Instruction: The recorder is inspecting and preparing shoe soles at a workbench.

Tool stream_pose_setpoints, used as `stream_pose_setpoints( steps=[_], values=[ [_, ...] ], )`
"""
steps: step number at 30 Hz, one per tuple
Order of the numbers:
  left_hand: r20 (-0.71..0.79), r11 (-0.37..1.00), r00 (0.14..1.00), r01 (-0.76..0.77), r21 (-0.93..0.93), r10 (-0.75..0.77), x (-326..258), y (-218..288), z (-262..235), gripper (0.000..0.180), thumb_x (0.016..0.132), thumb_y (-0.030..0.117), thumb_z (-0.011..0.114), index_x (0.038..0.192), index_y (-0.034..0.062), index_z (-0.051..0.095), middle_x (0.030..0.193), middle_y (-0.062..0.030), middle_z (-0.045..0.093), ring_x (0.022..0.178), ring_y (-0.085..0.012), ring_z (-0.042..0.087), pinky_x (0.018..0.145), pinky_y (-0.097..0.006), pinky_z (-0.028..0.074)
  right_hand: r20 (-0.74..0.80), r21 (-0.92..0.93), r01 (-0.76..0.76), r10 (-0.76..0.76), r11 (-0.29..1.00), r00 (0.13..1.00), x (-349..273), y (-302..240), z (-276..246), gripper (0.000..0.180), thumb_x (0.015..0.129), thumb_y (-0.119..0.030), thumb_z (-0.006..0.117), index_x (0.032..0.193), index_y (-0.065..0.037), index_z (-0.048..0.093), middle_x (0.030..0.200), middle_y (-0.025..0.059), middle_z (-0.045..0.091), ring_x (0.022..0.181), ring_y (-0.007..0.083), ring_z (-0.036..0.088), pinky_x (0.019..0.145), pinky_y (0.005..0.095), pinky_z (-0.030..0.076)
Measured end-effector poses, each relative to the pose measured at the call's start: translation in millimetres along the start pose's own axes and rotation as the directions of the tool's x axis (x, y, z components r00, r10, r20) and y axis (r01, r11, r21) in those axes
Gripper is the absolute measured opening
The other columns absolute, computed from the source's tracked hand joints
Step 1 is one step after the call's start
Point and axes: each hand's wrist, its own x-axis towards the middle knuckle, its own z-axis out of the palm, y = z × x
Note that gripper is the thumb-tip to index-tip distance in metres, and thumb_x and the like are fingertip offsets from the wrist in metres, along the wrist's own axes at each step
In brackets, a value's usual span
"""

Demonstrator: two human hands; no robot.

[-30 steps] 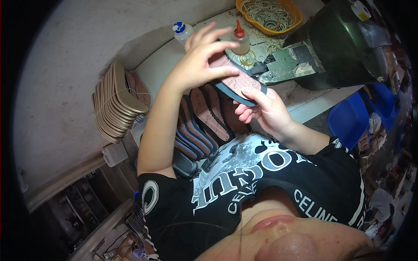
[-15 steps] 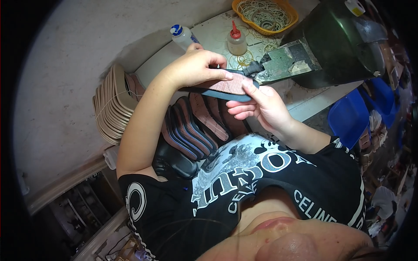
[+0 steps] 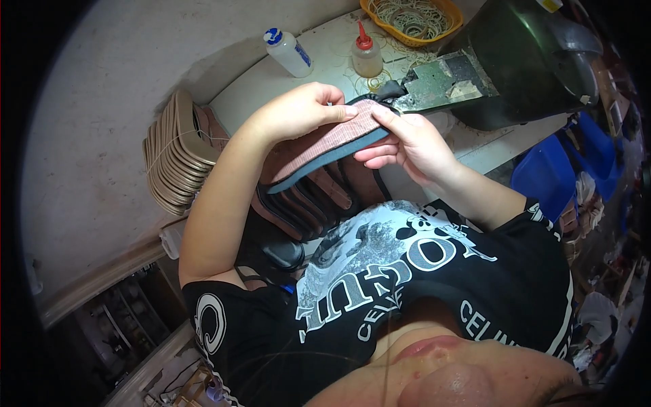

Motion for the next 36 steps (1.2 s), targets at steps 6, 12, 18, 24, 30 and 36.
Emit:
stream_pose_setpoints(
  steps=[6,12,18,24,30,36],
  values=[
    [-0.027,0.978,0.997,0.067,-0.196,-0.074,-9.4,7.1,17.2,0.035,0.090,0.038,0.062,0.081,0.0041,0.063,0.063,0.0029,0.055,0.057,-0.0065,0.045,0.053,-0.026,0.039,0.010,-0.035,0.016,-0.015,0.999,1.000,2.1,1.3,-4.9,0.042,0.094,-0.036,0.056,0.106,0.003,0.061,0.091,0.0135,0.068,0.075,0.0185,0.070,0.064,0.0255,0.059],
    [-0.029,0.925,0.987,0.140,-0.353,-0.161,-15.7,11.4,30.0,0.033,0.093,0.035,0.060,0.081,0.0044,0.063,0.068,0.0051,0.057,0.058,-0.0032,0.046,0.053,-0.021,0.038,0.037,-0.036,0.007,-0.006,0.999,0.999,1.8,4.6,-10.6,0.036,0.093,-0.033,0.059,0.098,0.002,0.065,0.088,0.0115,0.069,0.072,0.0153,0.069,0.063,0.0247,0.058],
    [0.125,0.835,0.959,0.284,-0.472,-0.256,-20.2,35.8,36.9,0.042,0.094,0.038,0.056,0.077,0.0003,0.063,0.058,-0.0073,0.063,0.039,-0.0113,0.052,0.039,-0.023,0.042,0.070,-0.135,-0.029,0.039,0.990,0.997,-10.1,12.7,-23.8,0.029,0.090,-0.027,0.062,0.100,0.000,0.065,0.090,0.0068,0.068,0.078,0.0110,0.065,0.070,0.0252,0.052],
    [0.071,0.811,0.972,0.227,-0.540,-0.224,-13.8,24.7,43.7,0.052,0.093,0.045,0.055,0.065,0.0020,0.060,0.047,-0.0107,0.059,0.032,-0.0110,0.048,0.032,-0.022,0.038,0.147,-0.248,-0.091,0.130,0.965,0.981,-60.1,-1.7,-37.9,0.032,0.086,-0.017,0.067,0.112,0.003,0.063,0.104,0.0082,0.067,0.091,0.0122,0.063,0.085,0.0275,0.048],
    [-0.143,0.933,0.957,0.201,-0.300,-0.252,-6.1,20.3,32.1,0.058,0.089,0.051,0.057,0.057,0.0021,0.057,0.041,-0.0072,0.050,0.032,-0.0140,0.044,0.035,-0.028,0.035,0.086,-0.308,-0.058,0.089,0.950,0.992,-54.2,5.7,-41.2,0.030,0.086,-0.017,0.068,0.108,0.003,0.065,0.101,0.0068,0.068,0.092,0.0113,0.062,0.085,0.0273,0.048],
    [-0.437,0.979,0.876,0.190,-0.078,-0.205,4.3,2.3,24.2,0.066,0.086,0.056,0.057,0.073,-0.0079,0.065,0.060,-0.0113,0.060,0.058,-0.0194,0.057,0.058,-0.033,0.047,0.079,-0.154,0.096,-0.085,0.983,0.993,-18.3,13.5,-32.3,0.027,0.089,-0.017,0.065,0.104,0.006,0.065,0.095,0.0085,0.068,0.084,0.0105,0.063,0.078,0.0253,0.050]
  ],
)
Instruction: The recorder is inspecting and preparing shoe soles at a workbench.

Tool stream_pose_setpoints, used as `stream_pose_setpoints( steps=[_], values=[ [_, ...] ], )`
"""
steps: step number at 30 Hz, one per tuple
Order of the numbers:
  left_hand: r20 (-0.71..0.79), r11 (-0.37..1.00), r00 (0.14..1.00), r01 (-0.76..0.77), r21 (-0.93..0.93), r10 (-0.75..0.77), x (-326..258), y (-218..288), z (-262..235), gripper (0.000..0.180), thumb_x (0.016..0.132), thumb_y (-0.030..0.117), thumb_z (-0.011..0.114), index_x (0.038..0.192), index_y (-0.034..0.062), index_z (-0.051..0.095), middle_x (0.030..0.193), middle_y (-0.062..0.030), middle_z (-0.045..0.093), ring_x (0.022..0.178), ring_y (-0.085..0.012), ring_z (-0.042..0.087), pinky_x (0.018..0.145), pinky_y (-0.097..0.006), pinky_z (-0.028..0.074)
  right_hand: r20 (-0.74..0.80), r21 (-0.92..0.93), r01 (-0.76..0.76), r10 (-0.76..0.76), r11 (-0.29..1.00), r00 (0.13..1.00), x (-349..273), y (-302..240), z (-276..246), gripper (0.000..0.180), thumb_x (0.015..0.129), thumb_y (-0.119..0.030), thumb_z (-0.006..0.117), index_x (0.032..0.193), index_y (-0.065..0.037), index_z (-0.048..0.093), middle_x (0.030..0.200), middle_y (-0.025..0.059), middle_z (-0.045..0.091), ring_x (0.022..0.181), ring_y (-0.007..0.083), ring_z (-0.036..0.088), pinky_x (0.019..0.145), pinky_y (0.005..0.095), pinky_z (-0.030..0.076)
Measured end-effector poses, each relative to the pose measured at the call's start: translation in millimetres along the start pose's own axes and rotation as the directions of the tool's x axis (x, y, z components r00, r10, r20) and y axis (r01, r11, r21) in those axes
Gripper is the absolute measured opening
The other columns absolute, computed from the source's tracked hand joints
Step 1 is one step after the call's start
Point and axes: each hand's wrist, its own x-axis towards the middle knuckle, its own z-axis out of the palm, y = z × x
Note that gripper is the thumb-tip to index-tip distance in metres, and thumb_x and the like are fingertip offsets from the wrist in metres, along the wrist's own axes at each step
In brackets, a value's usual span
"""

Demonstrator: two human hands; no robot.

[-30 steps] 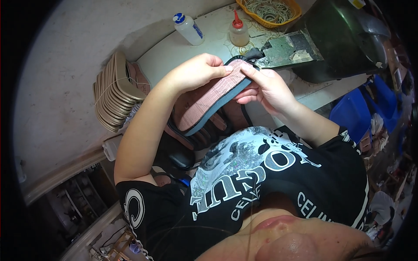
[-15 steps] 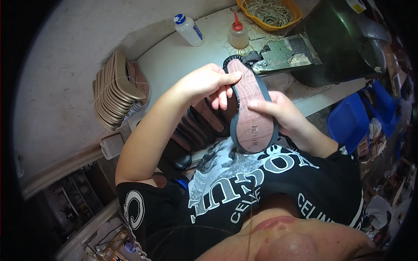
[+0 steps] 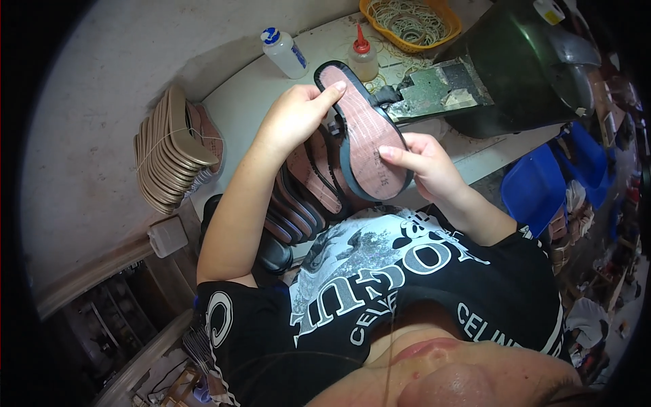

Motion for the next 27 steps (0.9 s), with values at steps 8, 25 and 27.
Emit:
stream_pose_setpoints(
  steps=[8,25,27],
  values=[
    [0.138,0.756,0.985,0.015,-0.654,0.100,-10.3,-8.6,13.9,0.066,0.073,0.030,0.080,0.118,-0.0092,0.051,0.100,-0.0145,0.063,0.092,-0.0208,0.062,0.085,-0.031,0.049,0.024,0.079,-0.042,0.041,0.996,0.999,16.1,-6.5,3.0,0.031,0.090,-0.021,0.063,0.106,0.006,0.064,0.097,0.0099,0.068,0.084,0.0119,0.064,0.078,0.0259,0.051],
    [-0.520,0.978,0.853,-0.144,-0.150,0.046,13.2,-44.9,33.2,0.076,0.075,0.037,0.076,0.129,-0.0083,0.049,0.138,-0.0245,0.042,0.126,-0.0276,0.045,0.106,-0.035,0.034,0.013,0.031,-0.095,0.094,0.995,0.995,13.0,4.6,22.8,0.033,0.092,-0.028,0.060,0.103,0.003,0.064,0.086,0.0136,0.069,0.071,0.0158,0.068,0.066,0.0252,0.055],
    [-0.362,0.923,0.930,-0.189,-0.336,0.059,14.2,-45.5,26.9,0.076,0.076,0.037,0.075,0.131,-0.0063,0.047,0.144,-0.0231,0.032,0.131,-0.0274,0.037,0.108,-0.035,0.030,-0.004,0.047,-0.090,0.090,0.995,0.996,15.2,1.5,24.2,0.032,0.092,-0.028,0.060,0.102,0.003,0.064,0.085,0.0139,0.069,0.070,0.0161,0.068,0.066,0.0254,0.055]
  ],
)
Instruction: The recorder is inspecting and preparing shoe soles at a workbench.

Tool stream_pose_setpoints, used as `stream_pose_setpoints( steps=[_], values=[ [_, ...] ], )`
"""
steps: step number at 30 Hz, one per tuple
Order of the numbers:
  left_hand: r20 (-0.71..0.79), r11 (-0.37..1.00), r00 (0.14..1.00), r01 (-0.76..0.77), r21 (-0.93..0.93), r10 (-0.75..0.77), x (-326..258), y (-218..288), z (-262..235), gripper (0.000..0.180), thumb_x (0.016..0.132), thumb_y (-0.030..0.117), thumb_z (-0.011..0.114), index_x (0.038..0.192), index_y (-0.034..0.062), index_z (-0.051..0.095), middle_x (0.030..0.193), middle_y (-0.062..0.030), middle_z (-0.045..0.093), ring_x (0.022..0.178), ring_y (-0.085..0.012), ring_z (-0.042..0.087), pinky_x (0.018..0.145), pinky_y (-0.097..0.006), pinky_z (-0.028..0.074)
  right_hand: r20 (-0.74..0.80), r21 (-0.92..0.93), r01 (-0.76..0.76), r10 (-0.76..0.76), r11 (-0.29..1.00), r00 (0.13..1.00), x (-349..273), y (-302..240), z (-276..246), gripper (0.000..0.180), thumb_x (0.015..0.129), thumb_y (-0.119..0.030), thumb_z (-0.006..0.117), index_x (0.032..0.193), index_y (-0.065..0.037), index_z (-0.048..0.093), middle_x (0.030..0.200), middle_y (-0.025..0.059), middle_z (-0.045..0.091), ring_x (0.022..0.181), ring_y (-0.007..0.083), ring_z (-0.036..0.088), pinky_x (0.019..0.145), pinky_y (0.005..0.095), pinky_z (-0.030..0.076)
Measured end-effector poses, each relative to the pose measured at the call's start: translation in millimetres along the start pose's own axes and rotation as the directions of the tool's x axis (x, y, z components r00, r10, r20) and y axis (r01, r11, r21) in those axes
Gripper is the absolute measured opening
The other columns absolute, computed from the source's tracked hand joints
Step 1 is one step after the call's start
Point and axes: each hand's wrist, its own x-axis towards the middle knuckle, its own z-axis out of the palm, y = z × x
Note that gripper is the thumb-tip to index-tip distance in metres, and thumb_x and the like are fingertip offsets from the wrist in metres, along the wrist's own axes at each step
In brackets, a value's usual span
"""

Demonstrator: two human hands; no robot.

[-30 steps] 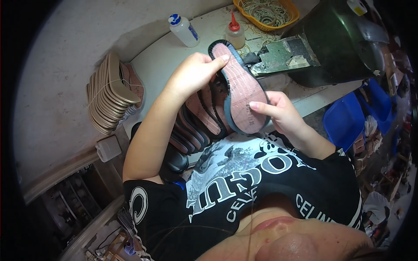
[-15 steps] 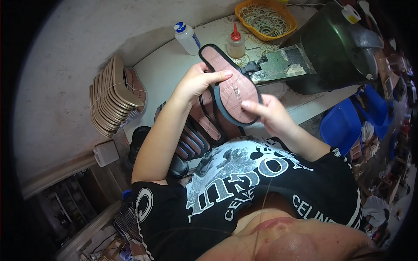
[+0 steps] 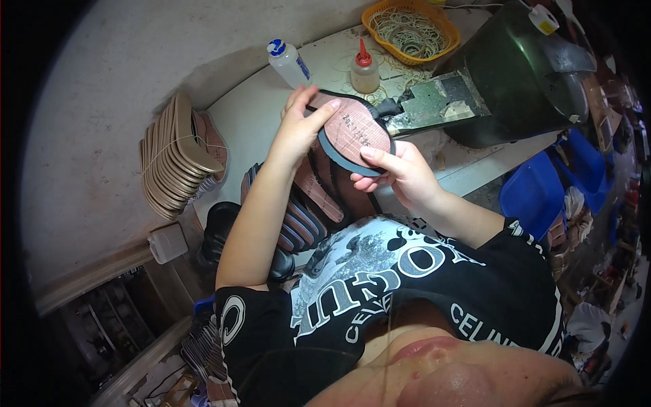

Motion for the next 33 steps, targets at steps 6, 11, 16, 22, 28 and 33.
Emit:
stream_pose_setpoints(
  steps=[6,11,16,22,28,33],
  values=[
    [0.641,0.985,0.766,0.145,-0.098,-0.049,10.8,45.7,-22.4,0.068,0.074,0.028,0.079,0.131,0.0036,0.051,0.125,-0.0123,0.056,0.119,-0.0213,0.048,0.104,-0.032,0.034,-0.024,0.041,0.040,-0.039,0.998,0.999,0.9,1.5,-4.9,0.032,0.093,-0.027,0.059,0.100,0.004,0.063,0.082,0.0148,0.069,0.068,0.0176,0.068,0.065,0.0262,0.055],
    [0.679,0.987,0.730,-0.045,0.157,-0.075,28.6,54.4,-29.0,0.065,0.072,0.036,0.079,0.123,0.0036,0.054,0.110,-0.0070,0.061,0.102,-0.0161,0.056,0.089,-0.028,0.044,-0.044,0.019,0.020,-0.020,1.000,0.999,1.5,-1.3,-6.2,0.035,0.094,-0.028,0.056,0.104,0.005,0.062,0.087,0.0155,0.069,0.074,0.0195,0.070,0.066,0.0265,0.056],
    [0.741,0.983,0.656,0.006,0.185,-0.144,20.8,66.7,-32.5,0.050,0.078,0.039,0.075,0.109,0.0048,0.054,0.090,0.0010,0.057,0.074,-0.0068,0.050,0.059,-0.022,0.039,-0.056,0.109,0.045,-0.039,0.993,0.998,-1.6,-5.5,-1.2,0.041,0.095,-0.030,0.055,0.114,0.005,0.058,0.099,0.0159,0.068,0.084,0.0218,0.070,0.072,0.0276,0.058],
    [0.742,0.986,0.656,0.160,0.040,-0.137,7.8,53.3,-31.1,0.044,0.085,0.036,0.070,0.110,0.0039,0.054,0.095,-0.0021,0.058,0.085,-0.0087,0.052,0.070,-0.024,0.045,-0.051,0.085,0.064,-0.060,0.994,0.997,-0.5,-3.9,-1.5,0.042,0.096,-0.032,0.054,0.116,0.005,0.057,0.101,0.0151,0.067,0.085,0.0218,0.069,0.073,0.0279,0.058],
    [0.662,0.990,0.738,0.137,0.042,-0.130,3.8,35.5,-32.4,0.049,0.084,0.036,0.071,0.114,0.0012,0.053,0.100,-0.0047,0.060,0.091,-0.0115,0.055,0.080,-0.026,0.045,-0.069,0.070,0.060,-0.055,0.996,0.996,2.2,-6.3,2.2,0.042,0.096,-0.033,0.053,0.115,0.004,0.059,0.099,0.0149,0.068,0.082,0.0216,0.070,0.070,0.0278,0.058],
    [0.609,0.984,0.774,0.166,0.069,-0.173,-10.1,42.9,-30.7,0.056,0.082,0.037,0.073,0.115,-0.0031,0.053,0.099,-0.0079,0.062,0.089,-0.0125,0.057,0.076,-0.026,0.046,-0.074,0.059,0.063,-0.058,0.996,0.996,2.5,-6.7,1.7,0.042,0.096,-0.034,0.052,0.112,0.004,0.060,0.097,0.0146,0.068,0.081,0.0213,0.070,0.069,0.0278,0.059]
  ],
)
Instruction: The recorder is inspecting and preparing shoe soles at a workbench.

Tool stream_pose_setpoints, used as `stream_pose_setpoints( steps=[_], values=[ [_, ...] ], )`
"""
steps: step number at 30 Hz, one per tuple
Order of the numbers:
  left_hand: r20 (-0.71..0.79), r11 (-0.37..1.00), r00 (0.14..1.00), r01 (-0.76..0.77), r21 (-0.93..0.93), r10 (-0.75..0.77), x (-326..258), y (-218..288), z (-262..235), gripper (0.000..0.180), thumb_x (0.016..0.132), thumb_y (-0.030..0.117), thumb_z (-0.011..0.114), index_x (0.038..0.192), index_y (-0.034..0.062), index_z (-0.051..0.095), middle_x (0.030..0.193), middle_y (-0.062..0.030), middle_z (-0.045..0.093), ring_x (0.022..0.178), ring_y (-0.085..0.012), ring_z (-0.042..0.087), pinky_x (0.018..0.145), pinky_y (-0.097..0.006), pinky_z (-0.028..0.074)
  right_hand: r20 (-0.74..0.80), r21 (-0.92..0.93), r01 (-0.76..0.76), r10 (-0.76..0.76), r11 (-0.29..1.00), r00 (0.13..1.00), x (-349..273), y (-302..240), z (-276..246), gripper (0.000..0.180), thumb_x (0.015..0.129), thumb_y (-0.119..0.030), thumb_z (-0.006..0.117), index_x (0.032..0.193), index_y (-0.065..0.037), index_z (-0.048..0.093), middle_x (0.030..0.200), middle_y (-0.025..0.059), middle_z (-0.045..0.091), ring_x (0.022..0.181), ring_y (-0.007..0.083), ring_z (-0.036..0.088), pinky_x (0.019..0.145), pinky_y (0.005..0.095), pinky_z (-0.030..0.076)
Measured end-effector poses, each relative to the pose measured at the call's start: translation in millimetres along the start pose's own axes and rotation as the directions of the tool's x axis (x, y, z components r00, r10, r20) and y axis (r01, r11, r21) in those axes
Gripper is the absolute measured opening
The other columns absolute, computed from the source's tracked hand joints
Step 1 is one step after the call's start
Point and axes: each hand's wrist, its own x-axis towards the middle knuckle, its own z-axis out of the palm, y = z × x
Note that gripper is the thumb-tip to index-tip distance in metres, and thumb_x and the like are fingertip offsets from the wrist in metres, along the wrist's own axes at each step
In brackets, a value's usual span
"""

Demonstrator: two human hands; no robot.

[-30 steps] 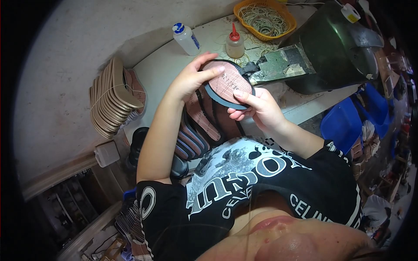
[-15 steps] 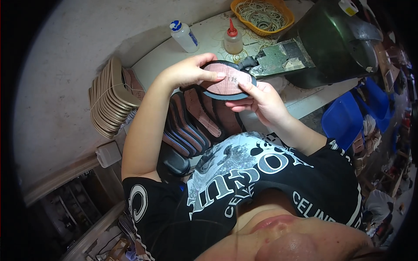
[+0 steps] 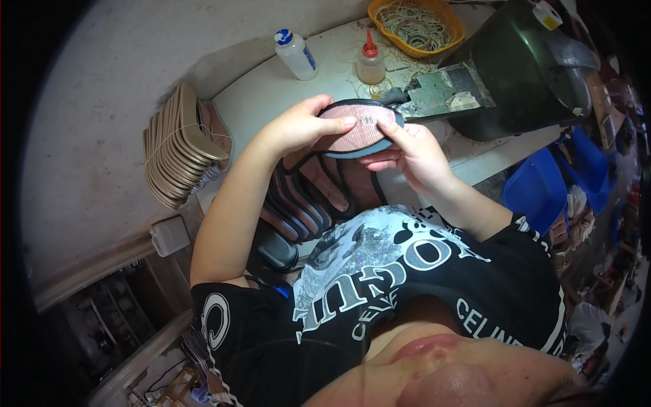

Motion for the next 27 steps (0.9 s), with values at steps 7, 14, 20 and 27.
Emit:
stream_pose_setpoints(
  steps=[7,14,20,27],
  values=[
    [-0.045,0.990,0.992,0.120,0.067,-0.117,-9.3,1.4,14.6,0.052,0.078,0.044,0.075,0.097,-0.0035,0.063,0.079,-0.0059,0.064,0.066,-0.0105,0.057,0.057,-0.024,0.045,-0.051,-0.064,-0.003,-0.001,0.998,0.999,1.1,1.3,-0.8,0.040,0.093,-0.037,0.057,0.105,0.001,0.064,0.090,0.0109,0.069,0.076,0.0165,0.069,0.066,0.0262,0.057],
    [-0.048,0.980,0.983,0.179,0.088,-0.176,-14.4,9.7,32.8,0.052,0.076,0.048,0.075,0.080,-0.0028,0.067,0.065,-0.0065,0.064,0.052,-0.0130,0.059,0.045,-0.025,0.046,0.014,-0.141,-0.003,0.005,0.990,1.000,-7.8,-3.3,-0.1,0.031,0.092,-0.031,0.058,0.103,-0.003,0.065,0.089,0.0046,0.067,0.076,0.0104,0.065,0.066,0.0246,0.053],
    [-0.101,0.988,0.983,0.155,-0.009,-0.155,-19.0,14.4,42.2,0.062,0.078,0.057,0.068,0.083,-0.0054,0.068,0.068,-0.0111,0.066,0.052,-0.0166,0.063,0.045,-0.027,0.050,0.030,-0.185,0.055,-0.050,0.981,0.998,-14.4,9.8,-2.4,0.028,0.094,-0.028,0.057,0.105,-0.003,0.063,0.094,0.0040,0.067,0.083,0.0085,0.063,0.072,0.0247,0.051],
    [0.041,0.950,0.956,0.295,-0.099,-0.292,-26.5,17.9,47.0,0.061,0.086,0.055,0.060,0.089,-0.0055,0.066,0.066,-0.0130,0.067,0.051,-0.0176,0.065,0.044,-0.024,0.052,0.106,-0.184,0.093,-0.075,0.978,0.992,-16.9,3.0,-10.9,0.026,0.097,-0.023,0.051,0.109,-0.001,0.059,0.096,0.0030,0.065,0.083,0.0065,0.060,0.075,0.0241,0.050]
  ],
)
